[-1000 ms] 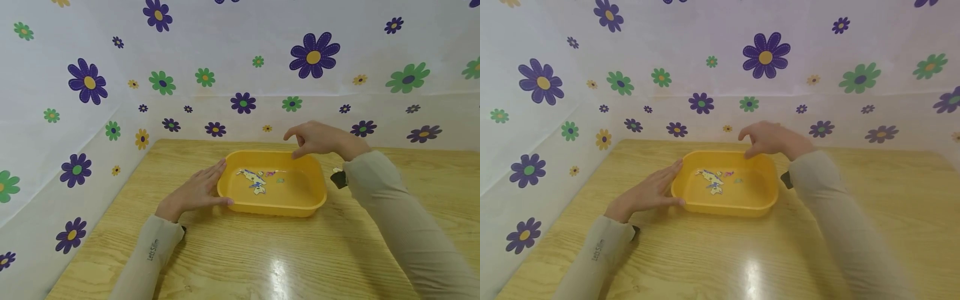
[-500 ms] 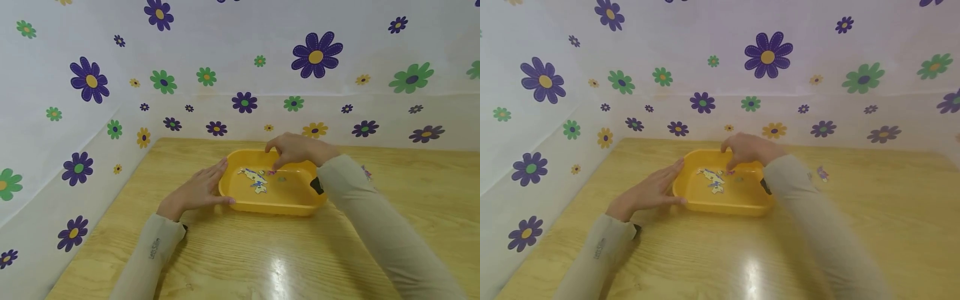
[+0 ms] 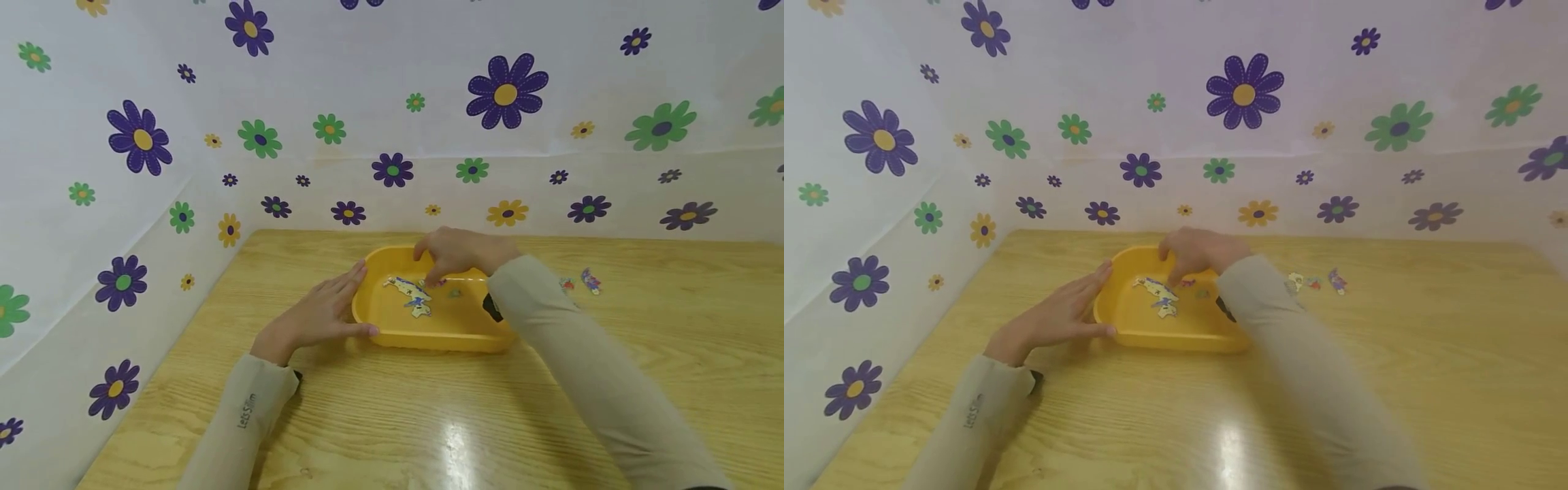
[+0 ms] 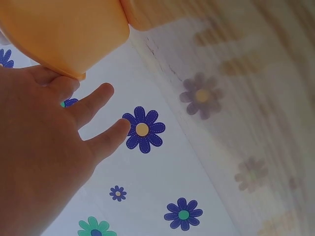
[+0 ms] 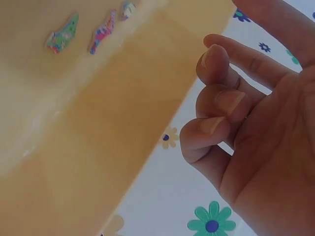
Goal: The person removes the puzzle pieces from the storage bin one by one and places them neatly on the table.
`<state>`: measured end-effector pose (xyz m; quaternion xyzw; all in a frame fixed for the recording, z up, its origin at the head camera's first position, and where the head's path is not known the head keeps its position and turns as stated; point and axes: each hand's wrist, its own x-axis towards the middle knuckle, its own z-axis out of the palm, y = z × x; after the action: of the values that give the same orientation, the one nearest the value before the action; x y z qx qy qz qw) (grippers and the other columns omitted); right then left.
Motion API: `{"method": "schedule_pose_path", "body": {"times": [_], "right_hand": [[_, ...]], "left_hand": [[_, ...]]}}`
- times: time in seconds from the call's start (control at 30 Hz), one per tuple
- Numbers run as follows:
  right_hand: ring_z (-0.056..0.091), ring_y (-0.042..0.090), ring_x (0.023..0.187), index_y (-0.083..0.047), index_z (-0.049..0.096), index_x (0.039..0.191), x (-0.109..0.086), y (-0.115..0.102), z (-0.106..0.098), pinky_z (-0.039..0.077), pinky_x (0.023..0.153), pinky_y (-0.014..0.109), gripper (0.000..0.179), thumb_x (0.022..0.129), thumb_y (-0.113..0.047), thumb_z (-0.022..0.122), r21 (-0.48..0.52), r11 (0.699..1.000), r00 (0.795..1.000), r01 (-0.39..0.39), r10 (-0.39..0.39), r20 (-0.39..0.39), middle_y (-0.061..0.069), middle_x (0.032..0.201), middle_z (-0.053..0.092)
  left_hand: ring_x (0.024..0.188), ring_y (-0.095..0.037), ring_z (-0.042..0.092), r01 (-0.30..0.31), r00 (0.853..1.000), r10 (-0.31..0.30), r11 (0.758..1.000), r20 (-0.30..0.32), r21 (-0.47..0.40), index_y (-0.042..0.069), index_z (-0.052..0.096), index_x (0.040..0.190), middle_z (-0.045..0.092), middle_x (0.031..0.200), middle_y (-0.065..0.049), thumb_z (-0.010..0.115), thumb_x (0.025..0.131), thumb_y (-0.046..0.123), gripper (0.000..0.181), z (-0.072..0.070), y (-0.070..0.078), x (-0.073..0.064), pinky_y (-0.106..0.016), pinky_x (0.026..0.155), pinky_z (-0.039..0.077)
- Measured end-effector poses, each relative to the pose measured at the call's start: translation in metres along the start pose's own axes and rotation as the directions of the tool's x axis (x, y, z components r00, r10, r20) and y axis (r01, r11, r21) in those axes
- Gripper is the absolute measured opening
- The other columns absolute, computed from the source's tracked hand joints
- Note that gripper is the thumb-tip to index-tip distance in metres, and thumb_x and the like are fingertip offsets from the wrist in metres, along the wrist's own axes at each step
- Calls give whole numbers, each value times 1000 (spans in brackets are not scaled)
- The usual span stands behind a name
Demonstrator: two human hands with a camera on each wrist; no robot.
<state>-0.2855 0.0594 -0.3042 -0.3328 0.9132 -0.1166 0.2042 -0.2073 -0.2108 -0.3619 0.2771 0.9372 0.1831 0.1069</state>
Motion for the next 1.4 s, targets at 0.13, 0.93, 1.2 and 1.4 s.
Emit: {"method": "schedule_pose_path", "body": {"times": [0.13,0.93,1.2,1.4], "right_hand": [[52,17,71,0,60,137,6,-1,6,50,83,36,56,89,-23,77,0,1000,1000,-19,19,23,4,77,58],[57,18,91,-6,65,118,24,-13,34,50,80,30,45,87,-33,82,-113,986,988,-119,129,88,4,111,66],[49,15,78,-12,61,97,29,-23,41,45,67,30,39,84,-42,82,-252,960,989,-120,139,59,-1,87,56],[48,13,72,-13,60,90,32,-29,43,46,64,30,36,83,-39,83,-305,947,993,-103,117,26,-3,80,53]], "left_hand": [[154,-33,12,2,1000,-2,1000,1,-2,6,7,163,0,170,-5,51,84,84,119,1,0,1,-55,122,12],[154,-32,12,-30,999,30,1000,-11,8,5,8,163,2,170,-7,52,86,81,117,2,0,2,-55,122,13],[154,-32,14,-38,999,38,999,-26,22,5,9,163,3,170,-7,53,87,80,115,3,-2,2,-56,122,14],[154,-33,13,-27,999,27,1000,-27,9,5,9,163,3,170,-6,54,86,80,116,3,-2,1,-57,122,13]]}}
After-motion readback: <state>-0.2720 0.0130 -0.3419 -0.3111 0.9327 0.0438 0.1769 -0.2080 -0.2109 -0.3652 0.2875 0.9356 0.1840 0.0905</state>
